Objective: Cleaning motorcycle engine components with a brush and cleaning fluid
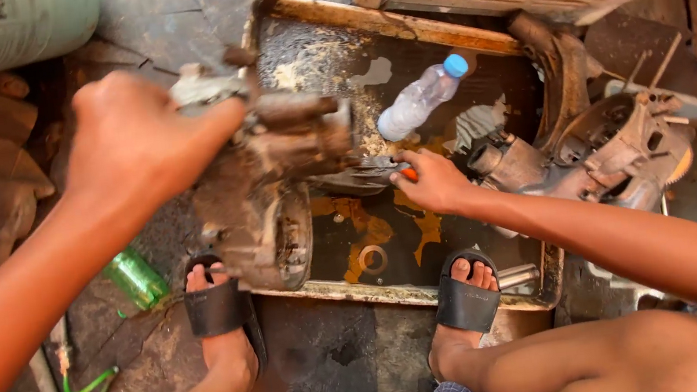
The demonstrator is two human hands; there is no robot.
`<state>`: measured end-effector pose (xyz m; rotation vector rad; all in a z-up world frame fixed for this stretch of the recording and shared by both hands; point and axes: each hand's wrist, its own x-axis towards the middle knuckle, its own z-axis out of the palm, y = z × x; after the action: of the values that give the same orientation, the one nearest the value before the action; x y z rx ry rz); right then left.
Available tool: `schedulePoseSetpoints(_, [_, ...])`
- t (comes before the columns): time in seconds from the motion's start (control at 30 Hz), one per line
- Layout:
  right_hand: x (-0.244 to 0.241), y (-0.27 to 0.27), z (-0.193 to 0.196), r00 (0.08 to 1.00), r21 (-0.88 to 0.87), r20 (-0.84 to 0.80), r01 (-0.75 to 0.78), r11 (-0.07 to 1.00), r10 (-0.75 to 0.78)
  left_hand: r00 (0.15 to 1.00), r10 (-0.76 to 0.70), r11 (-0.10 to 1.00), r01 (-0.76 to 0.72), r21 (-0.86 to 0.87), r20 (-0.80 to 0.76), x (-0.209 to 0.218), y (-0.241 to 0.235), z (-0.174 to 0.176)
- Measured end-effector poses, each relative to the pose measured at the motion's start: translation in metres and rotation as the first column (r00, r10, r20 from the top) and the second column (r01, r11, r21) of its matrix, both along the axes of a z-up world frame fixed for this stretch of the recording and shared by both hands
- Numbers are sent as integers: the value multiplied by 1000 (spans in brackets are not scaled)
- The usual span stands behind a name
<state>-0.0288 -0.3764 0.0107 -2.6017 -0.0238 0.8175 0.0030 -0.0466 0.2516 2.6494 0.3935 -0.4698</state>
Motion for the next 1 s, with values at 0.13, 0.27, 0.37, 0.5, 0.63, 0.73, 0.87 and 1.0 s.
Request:
schedulePoseSetpoints(0.13, [8, 26, 59, 958, 102, 151, -259, 960, 243, 999, 23, 1000, -23, -18, -28, 9, -11, 0])
schedulePoseSetpoints(0.27, [9, 53, 111, 969, 368, 236, -154, 917, 68, 974, -68, 998, 68, 9, 215, 21, -15, -29])
schedulePoseSetpoints(0.37, [5, 53, 111, 982, 501, 152, 18, 865, -109, 966, -100, 995, 100, 12, 238, 24, -20, -36])
schedulePoseSetpoints(0.5, [8, 34, 102, 930, 544, 252, 92, 834, -267, 958, -130, 991, 134, 1, 255, 25, -22, -38])
schedulePoseSetpoints(0.63, [8, 37, 141, 899, 570, 408, -114, 813, -160, 961, -174, 984, 177, 3, 217, 19, -24, -25])
schedulePoseSetpoints(0.73, [10, 35, 140, 895, 515, 426, -117, 849, -134, 967, -186, 983, 184, 27, 177, 13, -31, -12])
schedulePoseSetpoints(0.87, [4, 24, 130, 815, 460, 567, -196, 866, -117, 981, -184, 982, 181, 62, 61, 13, -46, 0])
schedulePoseSetpoints(1.0, [7, 24, 134, 844, 430, 528, -169, 887, -95, 966, -255, 957, 247, 153, 37, 22, -51, -4])
